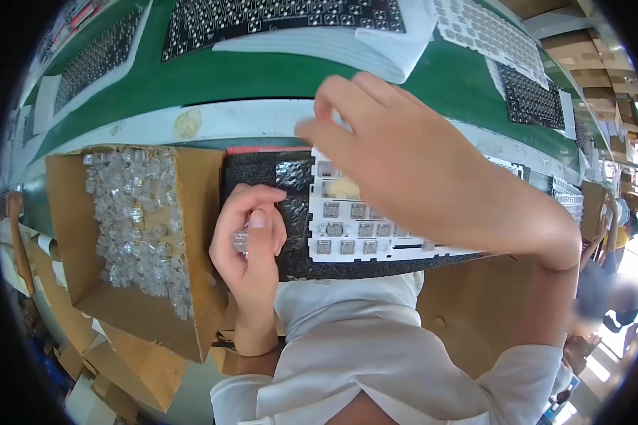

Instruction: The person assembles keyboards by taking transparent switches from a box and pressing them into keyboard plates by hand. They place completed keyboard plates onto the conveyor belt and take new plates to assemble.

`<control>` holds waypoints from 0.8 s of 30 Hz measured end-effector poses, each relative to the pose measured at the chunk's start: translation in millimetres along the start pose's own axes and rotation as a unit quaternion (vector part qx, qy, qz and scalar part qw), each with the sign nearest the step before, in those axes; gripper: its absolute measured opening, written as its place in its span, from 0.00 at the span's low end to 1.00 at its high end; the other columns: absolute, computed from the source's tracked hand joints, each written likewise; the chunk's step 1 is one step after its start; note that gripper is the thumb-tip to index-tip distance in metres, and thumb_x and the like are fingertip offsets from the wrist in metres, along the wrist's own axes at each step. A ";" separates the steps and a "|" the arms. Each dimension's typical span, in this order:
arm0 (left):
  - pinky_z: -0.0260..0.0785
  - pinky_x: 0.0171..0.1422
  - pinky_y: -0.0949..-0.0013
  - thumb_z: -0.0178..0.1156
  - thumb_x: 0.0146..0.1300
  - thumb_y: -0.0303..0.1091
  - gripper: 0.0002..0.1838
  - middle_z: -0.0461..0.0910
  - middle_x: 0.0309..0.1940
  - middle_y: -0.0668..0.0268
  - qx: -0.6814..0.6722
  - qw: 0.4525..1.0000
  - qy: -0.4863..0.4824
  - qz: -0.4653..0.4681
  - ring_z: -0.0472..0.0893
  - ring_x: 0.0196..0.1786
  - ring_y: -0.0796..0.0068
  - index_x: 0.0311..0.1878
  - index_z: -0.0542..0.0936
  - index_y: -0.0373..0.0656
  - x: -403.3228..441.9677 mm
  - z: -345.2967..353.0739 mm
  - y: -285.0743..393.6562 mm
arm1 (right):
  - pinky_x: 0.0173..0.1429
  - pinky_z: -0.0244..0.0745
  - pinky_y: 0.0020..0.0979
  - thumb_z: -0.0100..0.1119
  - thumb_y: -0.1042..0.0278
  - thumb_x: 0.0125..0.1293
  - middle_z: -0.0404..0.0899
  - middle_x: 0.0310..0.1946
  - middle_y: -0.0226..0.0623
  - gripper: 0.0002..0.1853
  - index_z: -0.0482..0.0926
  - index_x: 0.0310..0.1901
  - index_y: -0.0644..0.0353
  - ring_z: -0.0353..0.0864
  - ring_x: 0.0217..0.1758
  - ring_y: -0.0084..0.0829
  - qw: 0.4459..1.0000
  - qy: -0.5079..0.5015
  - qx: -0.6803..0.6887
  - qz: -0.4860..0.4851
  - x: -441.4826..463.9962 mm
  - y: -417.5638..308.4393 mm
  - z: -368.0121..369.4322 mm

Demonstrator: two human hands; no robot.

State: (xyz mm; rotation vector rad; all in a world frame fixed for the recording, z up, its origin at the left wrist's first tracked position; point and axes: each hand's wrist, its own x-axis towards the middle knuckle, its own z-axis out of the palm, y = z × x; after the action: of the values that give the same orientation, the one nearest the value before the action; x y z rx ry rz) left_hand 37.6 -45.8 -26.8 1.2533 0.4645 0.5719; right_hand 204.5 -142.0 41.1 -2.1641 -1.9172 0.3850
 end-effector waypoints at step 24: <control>0.52 0.23 0.82 0.48 0.65 0.26 0.08 0.63 0.24 0.72 0.086 0.996 -0.012 0.021 0.62 0.22 0.88 0.40 0.75 0.31 -3.4 -6.2 -4.2 | 0.38 0.70 0.38 0.56 0.81 0.43 0.71 0.30 0.47 0.08 0.75 0.29 0.67 0.72 0.36 0.44 0.991 0.069 0.098 -0.066 -6.1 7.2 31.8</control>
State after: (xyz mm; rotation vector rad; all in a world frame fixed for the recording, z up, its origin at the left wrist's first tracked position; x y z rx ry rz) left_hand 31.7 -44.2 -32.3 1.4351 0.4751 0.5600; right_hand 199.7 -149.2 9.0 -1.8774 -1.8512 0.3719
